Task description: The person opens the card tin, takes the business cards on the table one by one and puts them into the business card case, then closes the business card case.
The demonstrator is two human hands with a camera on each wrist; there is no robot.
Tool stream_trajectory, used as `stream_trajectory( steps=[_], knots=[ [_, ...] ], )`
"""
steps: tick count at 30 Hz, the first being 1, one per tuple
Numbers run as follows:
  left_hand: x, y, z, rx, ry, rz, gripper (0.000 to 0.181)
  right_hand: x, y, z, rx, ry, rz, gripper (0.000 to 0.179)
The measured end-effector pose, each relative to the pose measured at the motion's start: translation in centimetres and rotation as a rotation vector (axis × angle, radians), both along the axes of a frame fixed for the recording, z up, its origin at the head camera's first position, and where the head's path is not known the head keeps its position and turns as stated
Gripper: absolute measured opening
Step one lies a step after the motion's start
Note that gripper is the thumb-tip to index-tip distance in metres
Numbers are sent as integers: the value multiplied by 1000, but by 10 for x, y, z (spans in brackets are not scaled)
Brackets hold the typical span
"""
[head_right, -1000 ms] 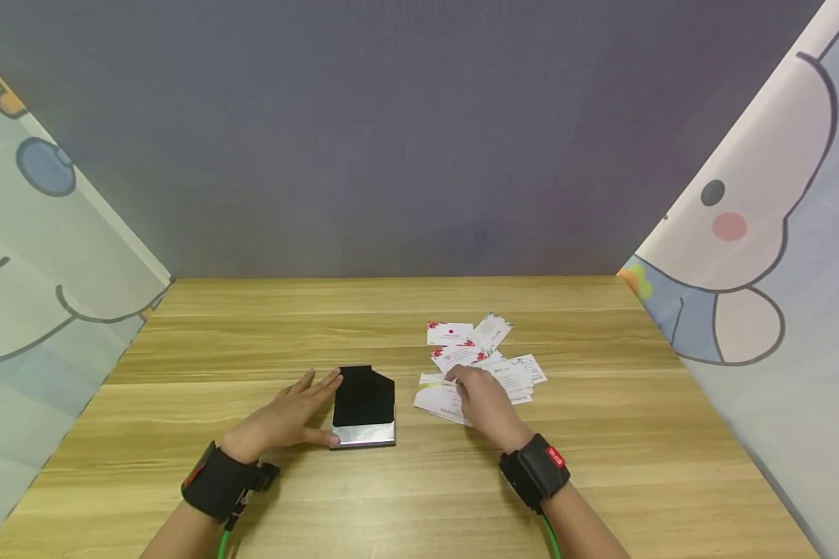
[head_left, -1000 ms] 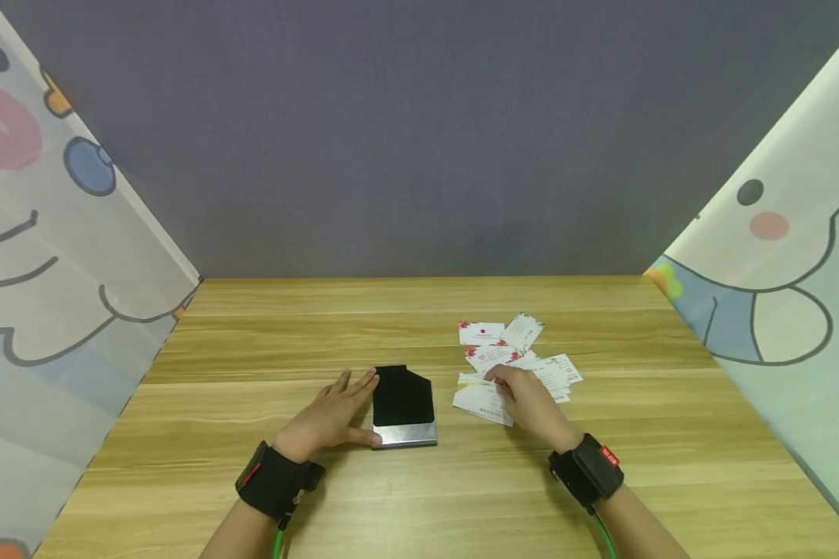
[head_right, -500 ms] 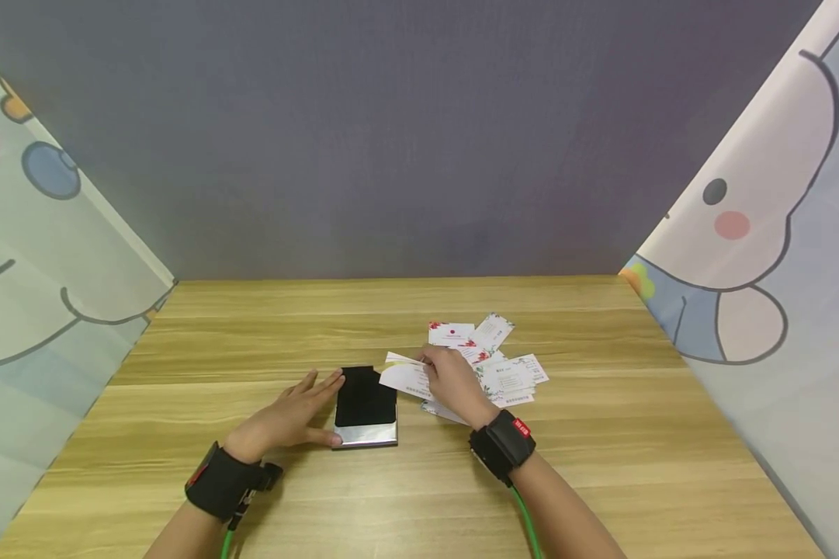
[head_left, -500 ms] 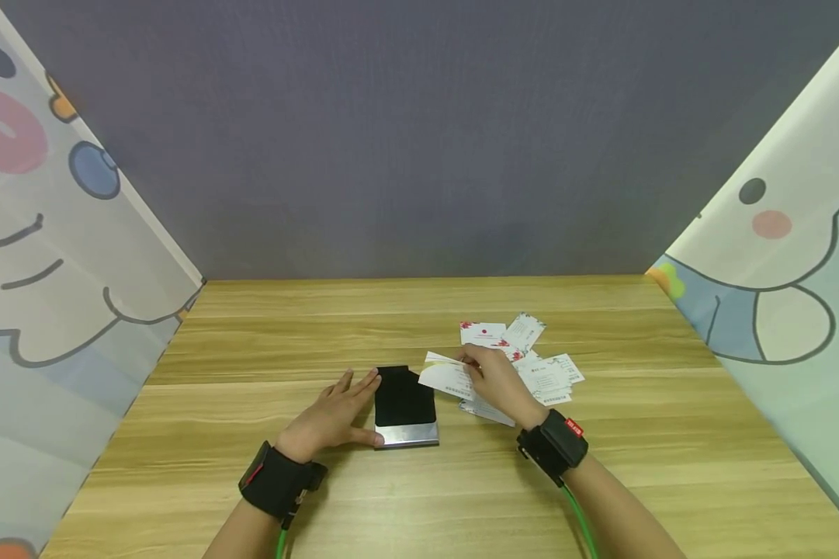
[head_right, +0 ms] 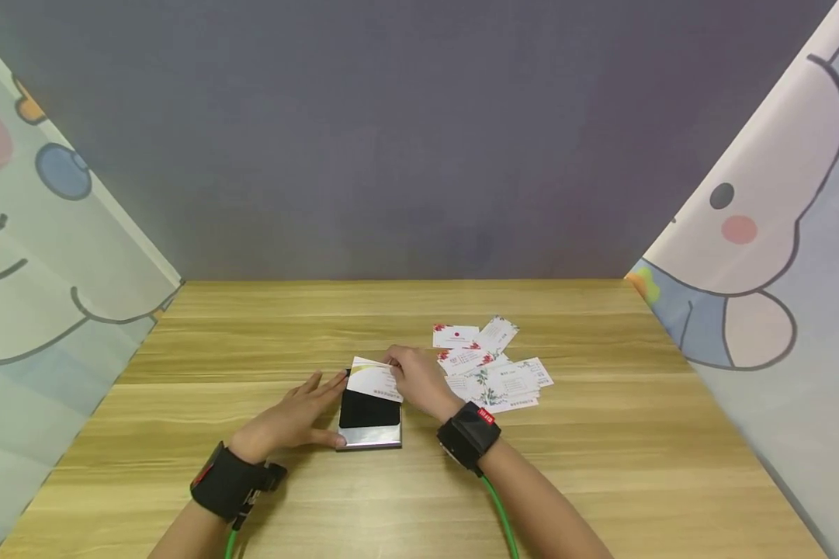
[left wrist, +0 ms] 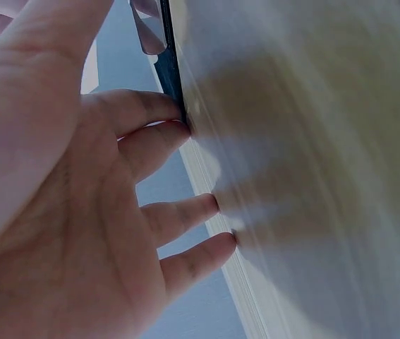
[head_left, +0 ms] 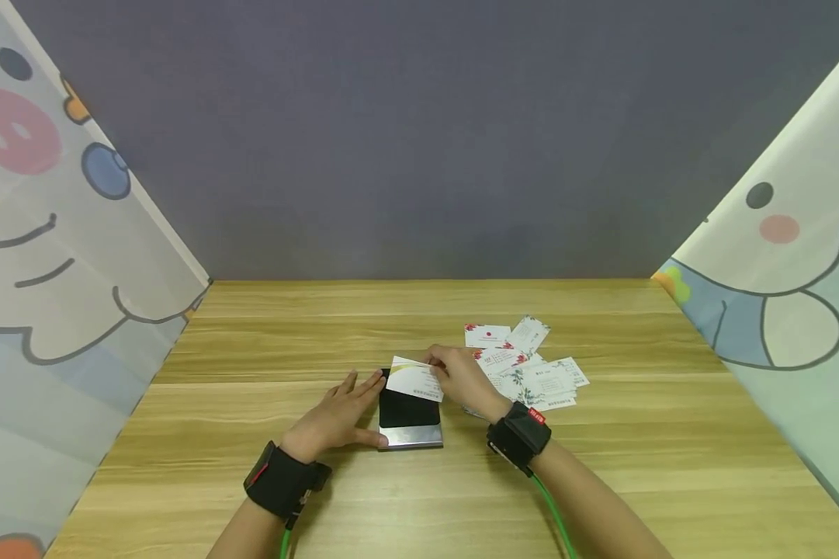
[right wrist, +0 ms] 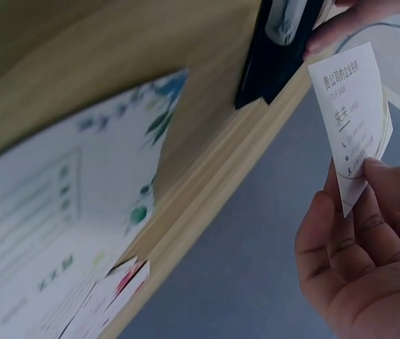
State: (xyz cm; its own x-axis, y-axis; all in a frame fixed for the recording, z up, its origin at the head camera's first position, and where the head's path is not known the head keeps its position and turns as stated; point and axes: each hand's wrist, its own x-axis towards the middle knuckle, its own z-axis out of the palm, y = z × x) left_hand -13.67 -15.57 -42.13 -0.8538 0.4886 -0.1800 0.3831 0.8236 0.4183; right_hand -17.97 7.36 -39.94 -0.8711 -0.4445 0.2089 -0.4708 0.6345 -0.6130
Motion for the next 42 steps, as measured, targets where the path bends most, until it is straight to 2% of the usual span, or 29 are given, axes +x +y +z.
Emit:
stream_trajectory(
  steps=[6, 23, 30, 42],
  knots=[
    [1, 1, -1, -6, 3, -2, 96, 0, -5, -5, 35, -46, 28, 20],
    [0, 2, -1, -17, -11, 2, 95, 1, -11, -17, 108, -82, 159, 22],
    [1, 2, 0, -17, -15, 1, 94, 3, -11, -19, 146, -127, 216, 21],
    [1, 2, 3, -21, -21, 6, 93, 8, -12, -19, 203, -107, 284, 20]
  ],
)
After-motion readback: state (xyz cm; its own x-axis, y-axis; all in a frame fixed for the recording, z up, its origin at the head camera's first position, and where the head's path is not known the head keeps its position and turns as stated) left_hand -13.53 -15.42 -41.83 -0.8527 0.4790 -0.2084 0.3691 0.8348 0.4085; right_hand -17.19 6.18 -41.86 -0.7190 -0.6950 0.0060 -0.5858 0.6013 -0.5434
